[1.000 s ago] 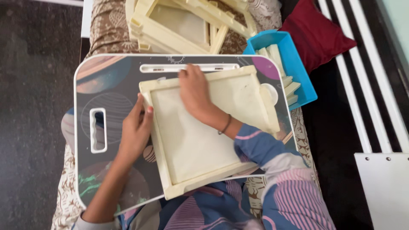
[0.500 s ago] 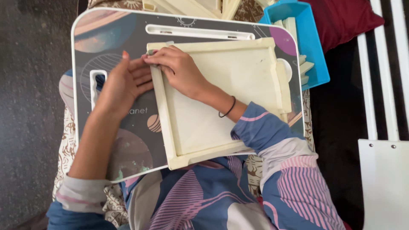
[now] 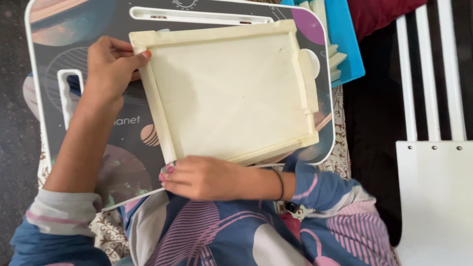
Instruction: The person assembles beige plastic frame components on a lap table. They pick up frame pieces from a blue bin, connect them into rectangular frames, and wipe the surfaces with a cloth. The person handles multiple frames one at a time, assembling and cleaning them on the table.
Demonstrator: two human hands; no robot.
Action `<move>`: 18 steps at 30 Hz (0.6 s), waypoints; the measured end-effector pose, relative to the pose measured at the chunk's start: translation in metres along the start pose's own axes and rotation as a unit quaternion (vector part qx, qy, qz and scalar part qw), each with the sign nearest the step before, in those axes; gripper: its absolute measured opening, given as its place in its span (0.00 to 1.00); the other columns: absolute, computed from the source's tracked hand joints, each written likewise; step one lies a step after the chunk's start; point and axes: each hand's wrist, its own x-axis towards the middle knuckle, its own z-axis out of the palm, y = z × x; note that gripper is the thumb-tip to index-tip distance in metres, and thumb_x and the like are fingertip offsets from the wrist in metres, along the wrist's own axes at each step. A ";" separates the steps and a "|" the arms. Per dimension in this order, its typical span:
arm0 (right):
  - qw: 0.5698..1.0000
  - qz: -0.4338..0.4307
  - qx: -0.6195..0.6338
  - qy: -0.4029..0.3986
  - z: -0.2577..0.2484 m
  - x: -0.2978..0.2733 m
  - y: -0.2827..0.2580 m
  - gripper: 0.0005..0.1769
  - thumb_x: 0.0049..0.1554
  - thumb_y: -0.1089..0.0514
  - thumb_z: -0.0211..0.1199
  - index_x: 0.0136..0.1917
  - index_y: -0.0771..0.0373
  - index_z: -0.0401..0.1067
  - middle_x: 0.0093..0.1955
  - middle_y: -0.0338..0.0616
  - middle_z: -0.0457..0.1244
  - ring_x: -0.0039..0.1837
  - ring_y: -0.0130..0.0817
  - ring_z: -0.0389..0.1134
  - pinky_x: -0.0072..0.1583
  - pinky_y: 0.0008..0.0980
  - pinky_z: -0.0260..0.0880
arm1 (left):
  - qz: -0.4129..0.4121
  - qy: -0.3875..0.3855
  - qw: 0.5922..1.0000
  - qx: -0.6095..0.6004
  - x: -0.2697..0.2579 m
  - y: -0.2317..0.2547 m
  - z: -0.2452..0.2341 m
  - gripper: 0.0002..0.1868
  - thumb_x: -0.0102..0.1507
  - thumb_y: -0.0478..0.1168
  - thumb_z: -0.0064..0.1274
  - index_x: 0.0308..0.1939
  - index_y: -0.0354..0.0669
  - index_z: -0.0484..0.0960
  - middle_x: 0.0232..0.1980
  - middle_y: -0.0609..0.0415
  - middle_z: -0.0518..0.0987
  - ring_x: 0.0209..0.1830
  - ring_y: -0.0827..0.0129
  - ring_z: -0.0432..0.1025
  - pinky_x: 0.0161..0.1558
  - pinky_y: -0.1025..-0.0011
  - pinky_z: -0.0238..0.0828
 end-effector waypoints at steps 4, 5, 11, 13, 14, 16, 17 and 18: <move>0.984 -0.078 -0.150 0.062 0.012 -0.015 -0.008 0.14 0.60 0.64 0.63 0.59 0.70 0.77 0.63 0.49 0.68 0.62 0.34 0.70 0.60 0.30 0.70 | 0.090 0.052 0.989 0.102 -0.005 -0.015 0.009 0.16 0.68 0.33 0.62 0.52 0.30 0.71 0.49 0.45 0.81 0.46 0.63 0.79 0.46 0.67 0.77; 0.980 -0.104 -0.157 0.069 0.016 -0.018 -0.009 0.14 0.60 0.63 0.63 0.58 0.71 0.77 0.63 0.50 0.69 0.63 0.35 0.71 0.60 0.30 0.71 | 0.130 0.071 0.979 0.137 -0.006 -0.019 0.013 0.16 0.69 0.33 0.62 0.53 0.28 0.71 0.51 0.43 0.80 0.49 0.61 0.79 0.48 0.66 0.77; 0.977 -0.025 -0.174 0.117 0.033 -0.058 -0.035 0.12 0.62 0.65 0.64 0.59 0.67 0.78 0.60 0.42 0.66 0.56 0.32 0.67 0.60 0.29 0.72 | 0.292 0.143 0.862 0.388 -0.018 -0.034 0.029 0.24 0.74 0.32 0.52 0.70 0.20 0.66 0.63 0.27 0.74 0.62 0.34 0.69 0.62 0.47 0.63; 0.970 0.049 -0.179 0.159 0.032 -0.082 -0.038 0.14 0.61 0.68 0.64 0.60 0.64 0.78 0.59 0.38 0.65 0.56 0.33 0.66 0.61 0.30 0.73 | 0.343 0.134 0.808 0.460 -0.022 -0.029 0.025 0.23 0.76 0.34 0.47 0.71 0.21 0.65 0.65 0.28 0.74 0.64 0.42 0.72 0.68 0.54 0.68; 0.967 0.089 -0.178 0.159 0.031 -0.093 -0.040 0.14 0.61 0.68 0.65 0.60 0.64 0.78 0.59 0.39 0.65 0.56 0.33 0.66 0.61 0.29 0.72 | 0.300 0.124 0.834 0.446 -0.024 -0.027 0.029 0.22 0.77 0.37 0.44 0.70 0.22 0.66 0.62 0.30 0.76 0.60 0.45 0.73 0.65 0.56 0.70; 0.958 0.165 -0.170 0.161 0.031 -0.111 -0.043 0.14 0.60 0.70 0.66 0.60 0.64 0.79 0.58 0.40 0.66 0.55 0.33 0.66 0.60 0.29 0.70 | 0.197 0.101 0.893 0.392 -0.027 -0.021 0.034 0.21 0.78 0.41 0.42 0.68 0.24 0.68 0.59 0.32 0.77 0.56 0.49 0.75 0.60 0.59 0.72; 0.948 0.198 -0.173 0.178 0.031 -0.120 -0.044 0.14 0.60 0.69 0.66 0.60 0.64 0.78 0.58 0.41 0.66 0.56 0.34 0.67 0.60 0.31 0.71 | 0.132 0.094 0.924 0.347 -0.031 -0.018 0.038 0.21 0.78 0.41 0.42 0.68 0.24 0.69 0.58 0.32 0.77 0.55 0.50 0.75 0.59 0.59 0.72; 0.937 0.231 -0.176 0.195 0.031 -0.128 -0.046 0.14 0.59 0.68 0.66 0.60 0.64 0.78 0.58 0.42 0.66 0.57 0.36 0.68 0.60 0.33 0.71 | 0.112 0.080 0.935 0.328 -0.033 -0.014 0.041 0.21 0.79 0.42 0.42 0.67 0.25 0.69 0.57 0.33 0.78 0.54 0.50 0.75 0.57 0.59 0.72</move>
